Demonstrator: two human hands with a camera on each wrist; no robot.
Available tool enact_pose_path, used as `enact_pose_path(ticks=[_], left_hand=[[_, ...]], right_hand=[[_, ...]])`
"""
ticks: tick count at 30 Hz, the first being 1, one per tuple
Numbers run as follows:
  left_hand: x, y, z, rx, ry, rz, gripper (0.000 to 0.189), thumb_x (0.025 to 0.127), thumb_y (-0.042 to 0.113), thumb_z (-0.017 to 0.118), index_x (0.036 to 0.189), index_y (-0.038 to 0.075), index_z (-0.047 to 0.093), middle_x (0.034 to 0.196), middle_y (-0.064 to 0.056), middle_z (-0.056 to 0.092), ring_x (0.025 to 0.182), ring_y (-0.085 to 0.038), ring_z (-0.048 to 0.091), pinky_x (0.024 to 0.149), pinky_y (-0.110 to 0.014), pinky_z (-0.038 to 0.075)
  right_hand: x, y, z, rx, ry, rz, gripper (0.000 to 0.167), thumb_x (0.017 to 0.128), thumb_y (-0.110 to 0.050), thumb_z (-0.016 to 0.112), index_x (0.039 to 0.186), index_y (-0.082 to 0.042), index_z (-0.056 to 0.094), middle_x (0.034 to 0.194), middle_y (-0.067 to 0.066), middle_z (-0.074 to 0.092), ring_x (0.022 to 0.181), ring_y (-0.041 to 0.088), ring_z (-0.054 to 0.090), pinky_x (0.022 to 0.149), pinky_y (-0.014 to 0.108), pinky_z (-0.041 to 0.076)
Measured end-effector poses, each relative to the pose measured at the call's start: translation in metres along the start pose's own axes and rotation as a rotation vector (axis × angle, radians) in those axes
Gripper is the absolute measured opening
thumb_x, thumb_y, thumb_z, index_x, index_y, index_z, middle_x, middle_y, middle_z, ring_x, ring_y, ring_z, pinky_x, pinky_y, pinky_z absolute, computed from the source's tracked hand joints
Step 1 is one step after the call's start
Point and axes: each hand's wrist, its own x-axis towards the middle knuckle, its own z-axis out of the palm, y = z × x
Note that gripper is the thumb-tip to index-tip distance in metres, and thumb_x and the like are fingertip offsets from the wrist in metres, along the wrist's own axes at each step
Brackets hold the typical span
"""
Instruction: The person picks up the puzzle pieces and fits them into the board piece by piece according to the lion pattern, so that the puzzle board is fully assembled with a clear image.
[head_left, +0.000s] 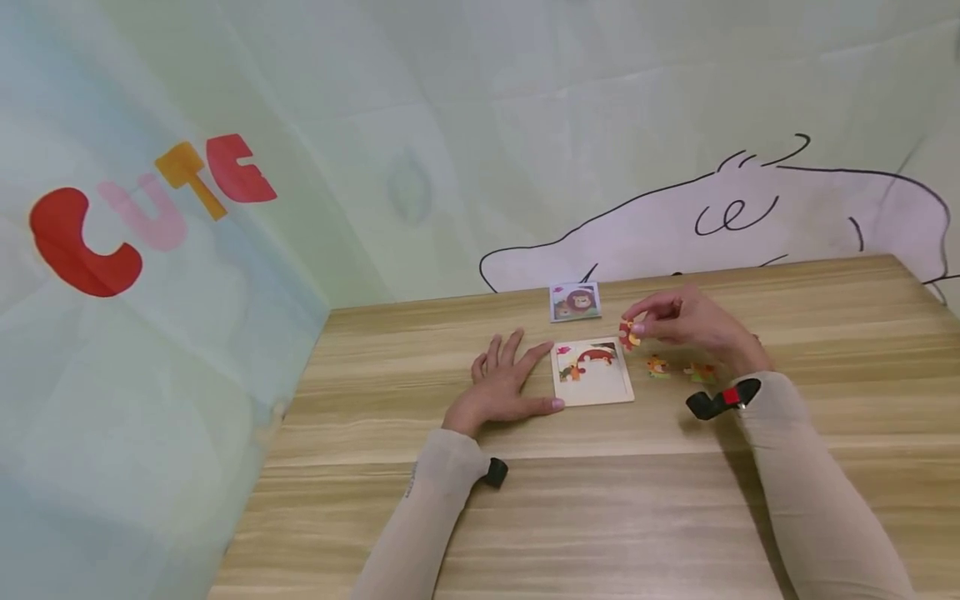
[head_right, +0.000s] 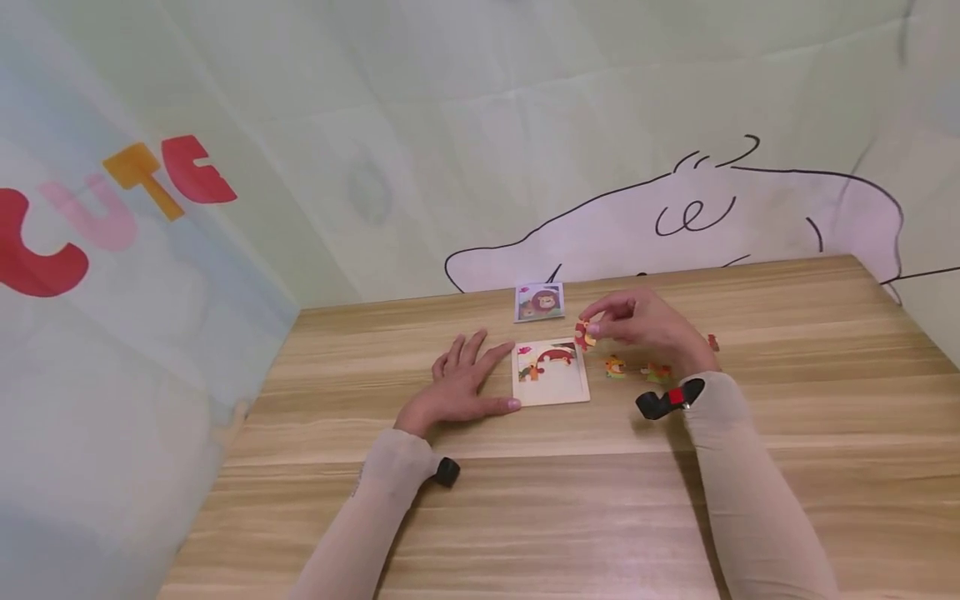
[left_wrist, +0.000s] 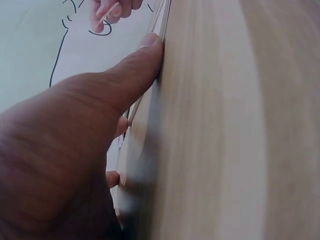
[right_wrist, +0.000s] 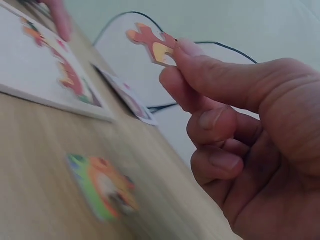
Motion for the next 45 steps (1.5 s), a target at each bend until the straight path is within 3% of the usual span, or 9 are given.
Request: enact_pose_path(ticks=[6, 13, 17, 27, 37, 45], left_hand=[[0.001, 0.0, 0.001, -0.008, 0.009, 0.002, 0.095, 0.093, 0.066, 0.071, 0.171, 0.044, 0.022, 0.184, -0.008, -0.01, 0.168, -0.042, -0.019, 0.13, -0.071, -0.005], [-0.001, 0.003, -0.002, 0.01, -0.001, -0.006, 0.095, 0.093, 0.068, 0.07, 0.171, 0.043, 0.022, 0.184, -0.009, -0.008, 0.168, -0.043, -0.018, 0.13, -0.07, -0.004], [0.0, 0.0, 0.0, 0.006, 0.001, -0.007, 0.095, 0.093, 0.068, 0.07, 0.171, 0.044, 0.022, 0.184, -0.008, -0.009, 0.168, -0.042, -0.018, 0.13, -0.071, -0.004], [0.002, -0.001, 0.001, 0.003, 0.001, -0.011, 0.094, 0.093, 0.067, 0.071, 0.17, 0.046, 0.022, 0.184, -0.007, -0.01, 0.168, -0.041, -0.02, 0.13, -0.071, -0.005], [0.004, -0.003, 0.003, -0.003, 0.001, -0.019, 0.096, 0.092, 0.067, 0.072, 0.171, 0.045, 0.021, 0.184, -0.007, -0.012, 0.168, -0.04, -0.022, 0.13, -0.07, -0.006], [0.006, -0.004, 0.005, 0.005, 0.004, -0.028, 0.096, 0.091, 0.068, 0.073, 0.17, 0.047, 0.022, 0.184, -0.005, -0.011, 0.168, -0.039, -0.02, 0.13, -0.069, -0.005]], right_hand=[[0.011, -0.005, 0.02, 0.013, -0.056, 0.002, 0.025, 0.099, -0.026, 0.08, 0.12, -0.013, 0.081, 0.082, -0.001, 0.06, 0.08, 0.018, 0.05, 0.068, 0.028, 0.044], [0.02, -0.01, 0.041, 0.026, -0.164, -0.009, 0.023, 0.1, -0.015, 0.077, 0.121, -0.005, 0.077, 0.079, 0.004, 0.068, 0.063, 0.012, 0.05, 0.059, 0.024, 0.042], [0.022, -0.012, 0.049, 0.009, -0.196, -0.006, 0.023, 0.099, -0.015, 0.078, 0.12, -0.005, 0.078, 0.08, 0.005, 0.071, 0.062, 0.012, 0.051, 0.059, 0.024, 0.042], [0.024, -0.015, 0.062, -0.112, -0.167, 0.018, 0.018, 0.097, -0.021, 0.081, 0.112, -0.012, 0.082, 0.079, 0.0, 0.069, 0.065, 0.015, 0.052, 0.058, 0.025, 0.04], [0.026, -0.019, 0.064, -0.17, -0.138, 0.054, 0.031, 0.096, -0.022, 0.083, 0.123, -0.012, 0.073, 0.076, 0.001, 0.066, 0.063, 0.016, 0.055, 0.058, 0.025, 0.04], [0.026, -0.021, 0.066, -0.172, -0.13, 0.057, 0.035, 0.094, -0.018, 0.083, 0.124, -0.012, 0.066, 0.078, 0.003, 0.065, 0.062, 0.016, 0.054, 0.055, 0.025, 0.04]])
